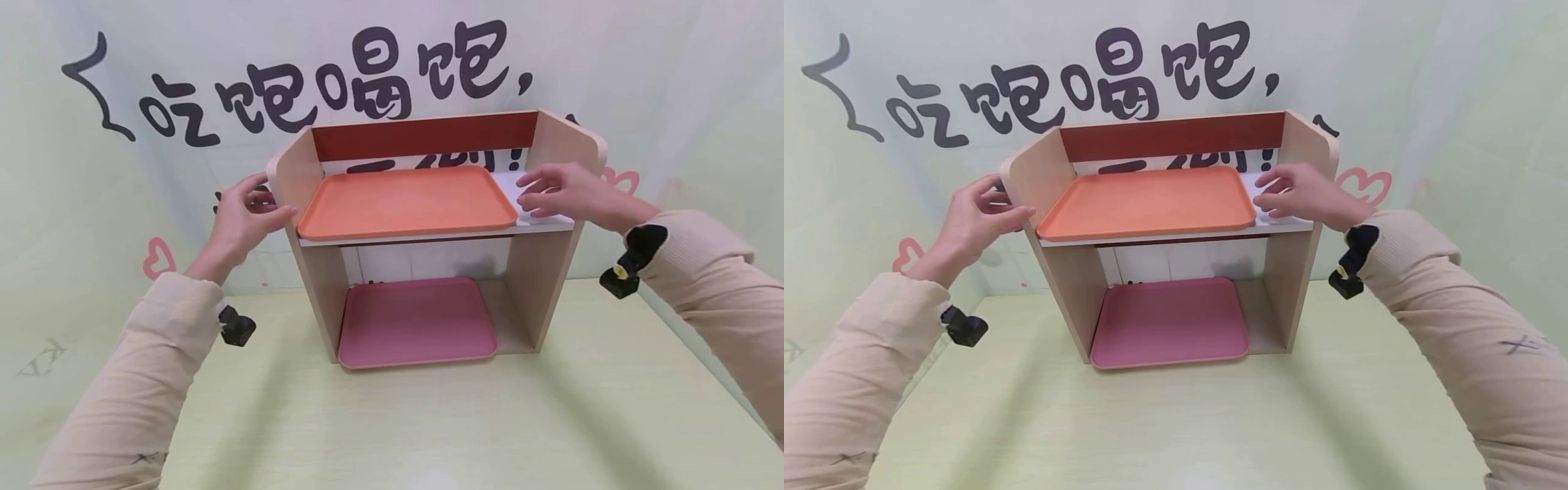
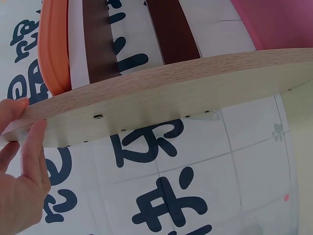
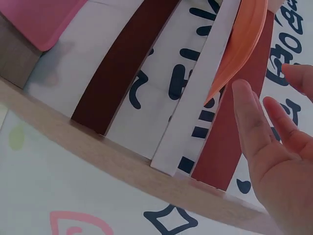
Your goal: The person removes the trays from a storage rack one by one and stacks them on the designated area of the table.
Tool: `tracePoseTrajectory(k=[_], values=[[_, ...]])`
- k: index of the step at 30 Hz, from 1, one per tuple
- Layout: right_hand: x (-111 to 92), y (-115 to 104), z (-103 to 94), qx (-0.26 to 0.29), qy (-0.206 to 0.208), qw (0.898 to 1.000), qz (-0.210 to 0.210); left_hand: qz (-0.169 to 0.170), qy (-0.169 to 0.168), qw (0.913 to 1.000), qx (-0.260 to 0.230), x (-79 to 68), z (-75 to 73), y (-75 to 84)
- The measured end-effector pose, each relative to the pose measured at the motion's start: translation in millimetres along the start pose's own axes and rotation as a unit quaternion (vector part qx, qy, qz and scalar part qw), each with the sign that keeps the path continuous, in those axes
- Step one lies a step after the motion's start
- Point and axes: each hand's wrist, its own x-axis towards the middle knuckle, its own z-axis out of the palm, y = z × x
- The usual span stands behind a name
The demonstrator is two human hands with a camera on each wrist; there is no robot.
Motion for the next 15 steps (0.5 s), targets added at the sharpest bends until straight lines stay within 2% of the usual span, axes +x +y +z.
tracePoseTrajectory(k=[5, 11, 15], values=[[13.8, 2.3, 5.3, 0.021, -0.021, 0.999, 0.021, -0.002, 0.004, 1.0, 0.001, -0.7, -0.2, -0.3], [24.7, 4.9, 11.5, -0.011, -0.022, 0.998, 0.054, -0.004, 0.0, 1.0, -0.007, -0.3, 0.2, 0.1], [29.4, 5.4, 14.6, -0.011, -0.017, 0.997, 0.07, -0.002, 0.005, 1.0, -0.002, -0.1, 0.5, -1.3]])
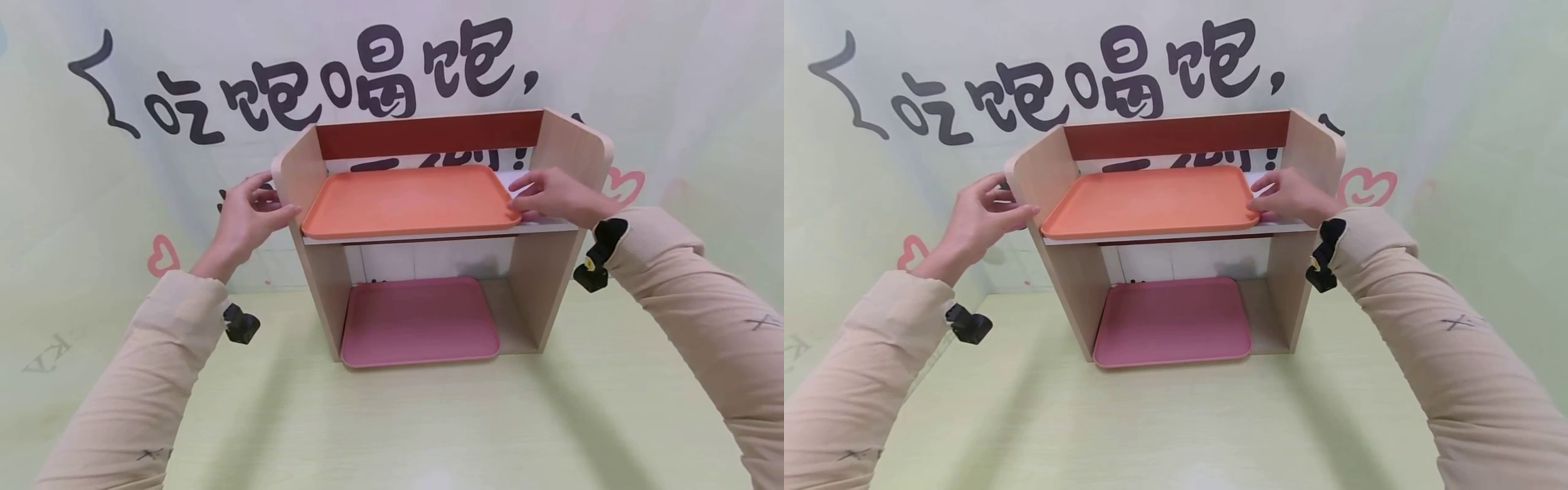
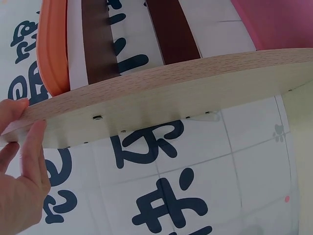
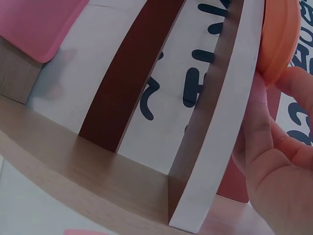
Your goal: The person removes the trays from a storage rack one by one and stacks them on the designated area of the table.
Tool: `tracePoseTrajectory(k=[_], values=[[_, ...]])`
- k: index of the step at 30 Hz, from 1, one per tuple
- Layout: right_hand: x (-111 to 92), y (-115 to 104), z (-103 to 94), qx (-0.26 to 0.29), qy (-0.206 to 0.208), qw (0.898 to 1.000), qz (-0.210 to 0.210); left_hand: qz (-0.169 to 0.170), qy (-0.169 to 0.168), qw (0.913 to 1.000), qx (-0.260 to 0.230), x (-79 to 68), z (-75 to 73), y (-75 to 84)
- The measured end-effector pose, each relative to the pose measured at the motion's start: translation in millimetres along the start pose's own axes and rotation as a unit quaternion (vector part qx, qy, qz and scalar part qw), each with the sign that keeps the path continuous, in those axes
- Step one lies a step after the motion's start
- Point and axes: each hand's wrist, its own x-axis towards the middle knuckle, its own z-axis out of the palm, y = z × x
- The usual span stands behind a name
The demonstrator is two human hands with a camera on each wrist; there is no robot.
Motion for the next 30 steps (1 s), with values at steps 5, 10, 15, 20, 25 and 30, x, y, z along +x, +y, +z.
tracePoseTrajectory(k=[5, 10, 15, 20, 25, 30], values=[[3.1, -0.3, 2.1, -0.008, 0.006, 1.0, 0.013, 0.002, 0.0, 1.0, 0.001, 0.5, 0.0, 0.1], [4.4, -1.1, 3.2, -0.014, 0.011, 1.0, 0.018, 0.0, -0.001, 1.0, 0.001, -0.4, -0.4, 0.9], [5.2, -1.6, 3.3, -0.012, 0.012, 1.0, 0.025, 0.002, 0.0, 1.0, 0.003, -0.6, -0.2, 0.9], [5.5, -1.8, 4.4, -0.007, 0.016, 0.999, 0.038, 0.0, 0.002, 1.0, 0.005, -0.7, 0.7, 0.8], [3.4, -0.9, 4.6, 0.001, 0.023, 0.999, 0.041, 0.002, 0.005, 0.9999, 0.009, -0.5, 1.5, 0.6], [0.1, -0.7, 4.6, 0.023, 0.026, 0.999, 0.037, 0.002, 0.006, 0.9999, 0.009, -1.0, 1.4, 0.4]])
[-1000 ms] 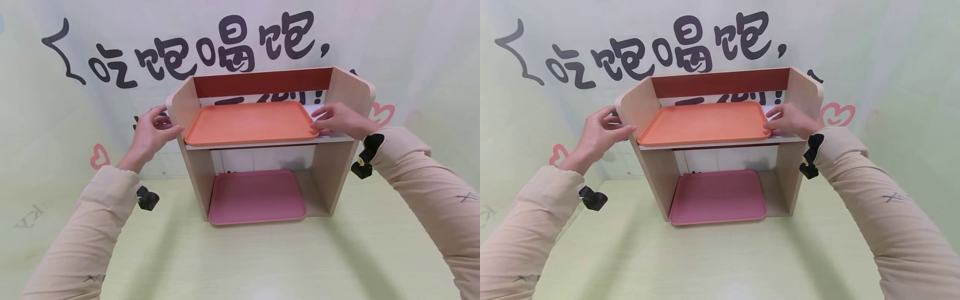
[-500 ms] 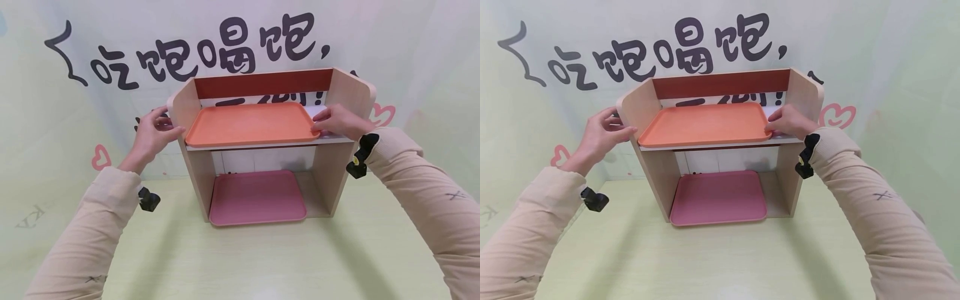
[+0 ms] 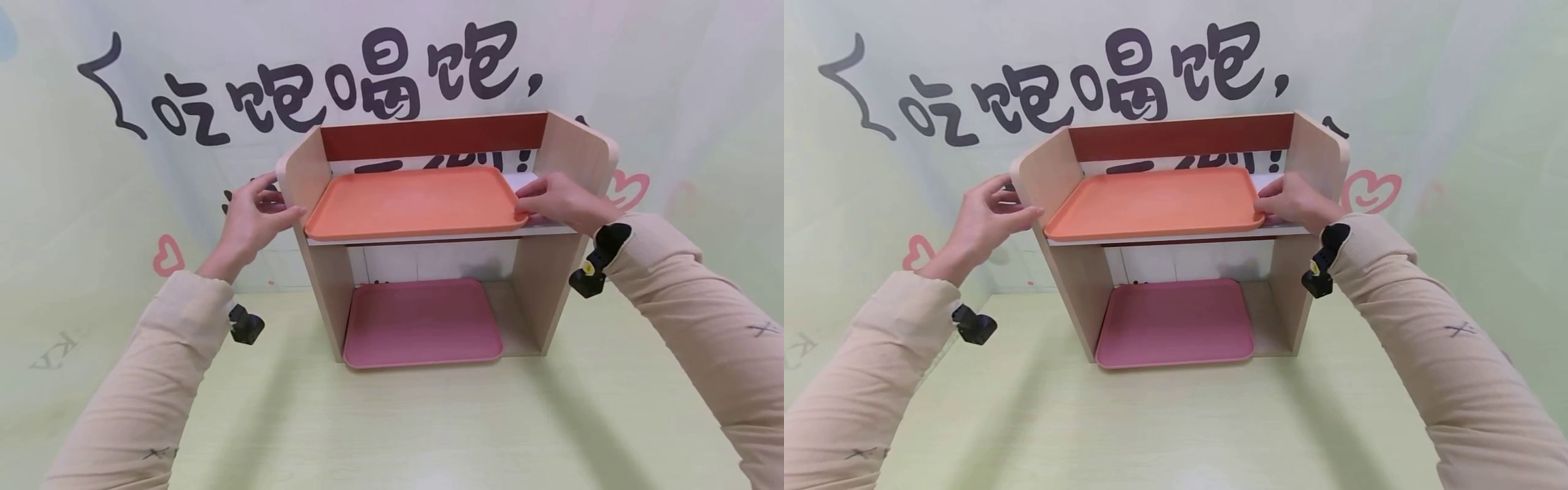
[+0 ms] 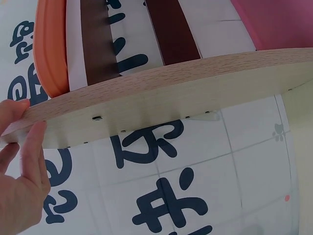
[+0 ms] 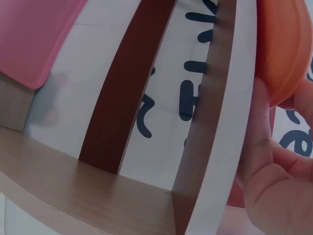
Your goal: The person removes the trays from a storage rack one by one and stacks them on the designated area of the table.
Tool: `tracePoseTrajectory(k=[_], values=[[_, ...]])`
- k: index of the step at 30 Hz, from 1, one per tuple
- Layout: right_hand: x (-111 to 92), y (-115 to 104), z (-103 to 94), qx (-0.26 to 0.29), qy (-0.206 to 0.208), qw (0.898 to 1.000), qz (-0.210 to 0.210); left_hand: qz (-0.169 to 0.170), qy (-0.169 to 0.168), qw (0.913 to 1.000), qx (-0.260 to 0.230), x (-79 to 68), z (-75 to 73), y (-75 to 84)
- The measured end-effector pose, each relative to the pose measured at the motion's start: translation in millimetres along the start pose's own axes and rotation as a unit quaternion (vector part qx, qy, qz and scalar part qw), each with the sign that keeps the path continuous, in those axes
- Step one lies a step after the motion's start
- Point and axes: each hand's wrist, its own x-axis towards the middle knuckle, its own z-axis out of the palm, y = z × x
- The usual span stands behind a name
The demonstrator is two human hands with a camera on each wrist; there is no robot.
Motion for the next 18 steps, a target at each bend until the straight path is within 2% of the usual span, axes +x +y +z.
tracePoseTrajectory(k=[7, 18], values=[[-8.3, -2.1, -1.3, 0.017, 0.009, 1.0, -0.002, 0.001, 0.001, 1.0, 0.002, 0.0, 0.1, 0.2], [-23.6, 1.6, 2.5, 0.044, -0.004, 0.999, 0.011, 0.004, 0.0, 1.0, 0.004, 0.3, -0.5, -0.3]])
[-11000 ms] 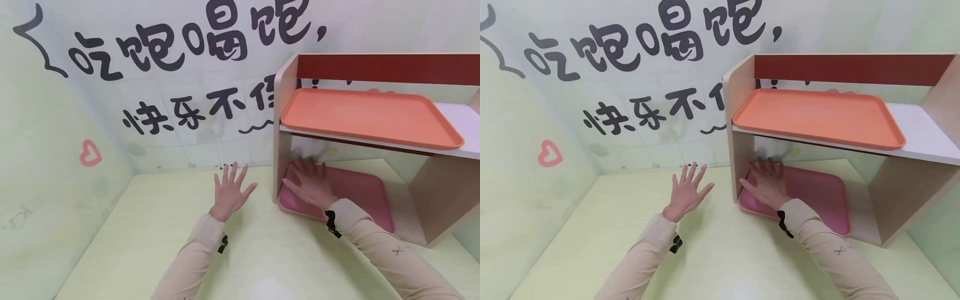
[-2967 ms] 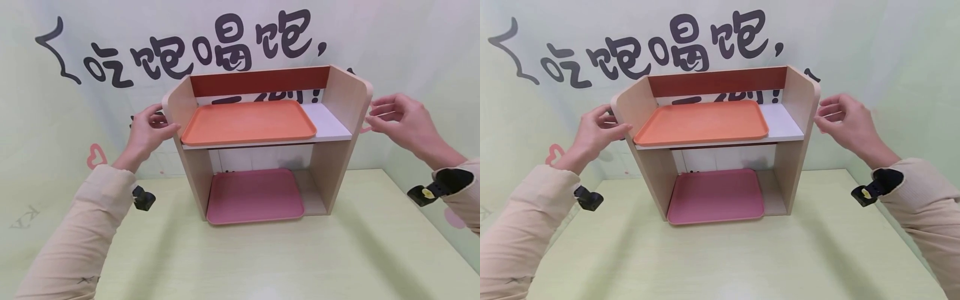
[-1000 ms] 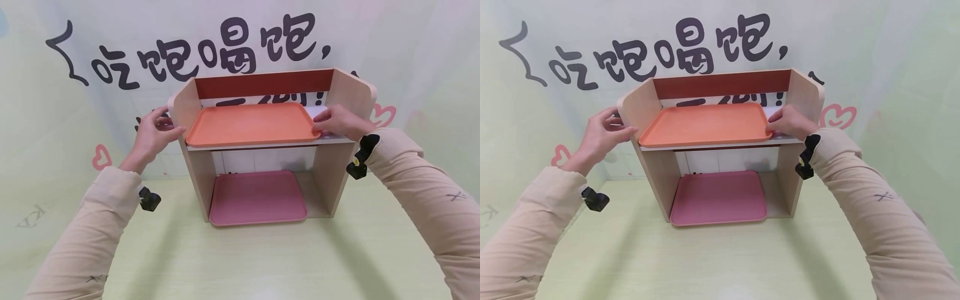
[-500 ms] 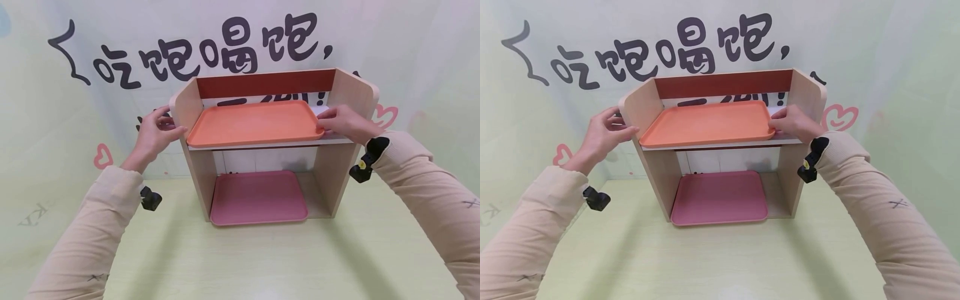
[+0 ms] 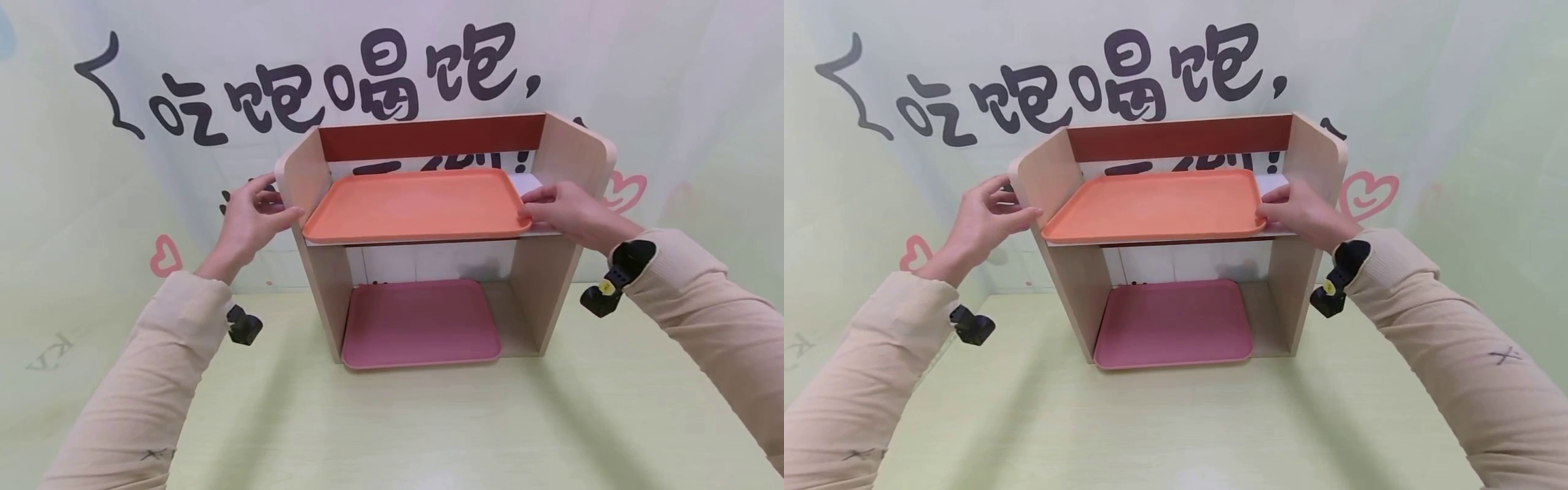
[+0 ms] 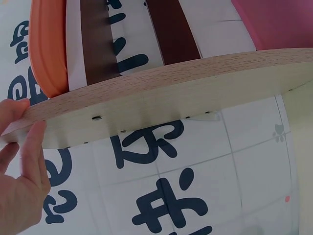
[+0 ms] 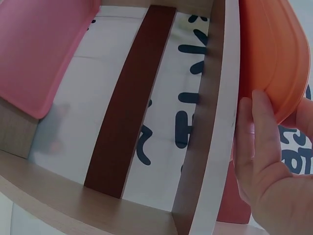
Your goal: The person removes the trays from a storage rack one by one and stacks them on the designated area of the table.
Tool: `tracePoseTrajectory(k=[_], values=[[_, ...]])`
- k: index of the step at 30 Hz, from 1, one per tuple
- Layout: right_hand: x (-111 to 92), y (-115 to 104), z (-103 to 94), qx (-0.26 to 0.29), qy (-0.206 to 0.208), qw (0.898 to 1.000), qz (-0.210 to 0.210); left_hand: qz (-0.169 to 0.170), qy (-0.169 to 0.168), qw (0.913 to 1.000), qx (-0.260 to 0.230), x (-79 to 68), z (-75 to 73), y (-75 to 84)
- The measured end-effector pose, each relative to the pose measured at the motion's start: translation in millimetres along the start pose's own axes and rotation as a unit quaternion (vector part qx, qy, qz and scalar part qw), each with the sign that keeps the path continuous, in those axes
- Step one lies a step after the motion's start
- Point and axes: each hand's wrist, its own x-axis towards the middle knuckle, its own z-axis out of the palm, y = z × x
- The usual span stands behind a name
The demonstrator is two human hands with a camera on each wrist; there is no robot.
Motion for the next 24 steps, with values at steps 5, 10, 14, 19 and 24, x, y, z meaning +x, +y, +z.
tracePoseTrajectory(k=[5, 10, 14, 19, 24], values=[[-9.1, 3.8, 3.5, 0.025, 0.002, 1.0, -0.012, 0.001, -0.001, 1.0, 0.0, 0.0, -0.7, -0.3], [-22.3, 7.8, 6.9, 0.036, 0.0, 0.999, -0.024, 0.001, -0.001, 1.0, 0.001, 0.9, -0.7, 0.4], [-33.0, 11.1, 9.2, 0.068, -0.008, 0.997, -0.027, 0.0, -0.001, 1.0, 0.001, 1.0, 0.7, 0.5], [-42.4, 13.7, 11.4, 0.124, -0.022, 0.992, -0.031, -0.001, 0.005, 1.0, 0.007, -0.3, 1.5, -0.2], [-50.2, 16.6, 13.5, 0.163, -0.033, 0.986, -0.025, 0.0, 0.001, 1.0, 0.002, -1.4, 0.7, -0.5]])
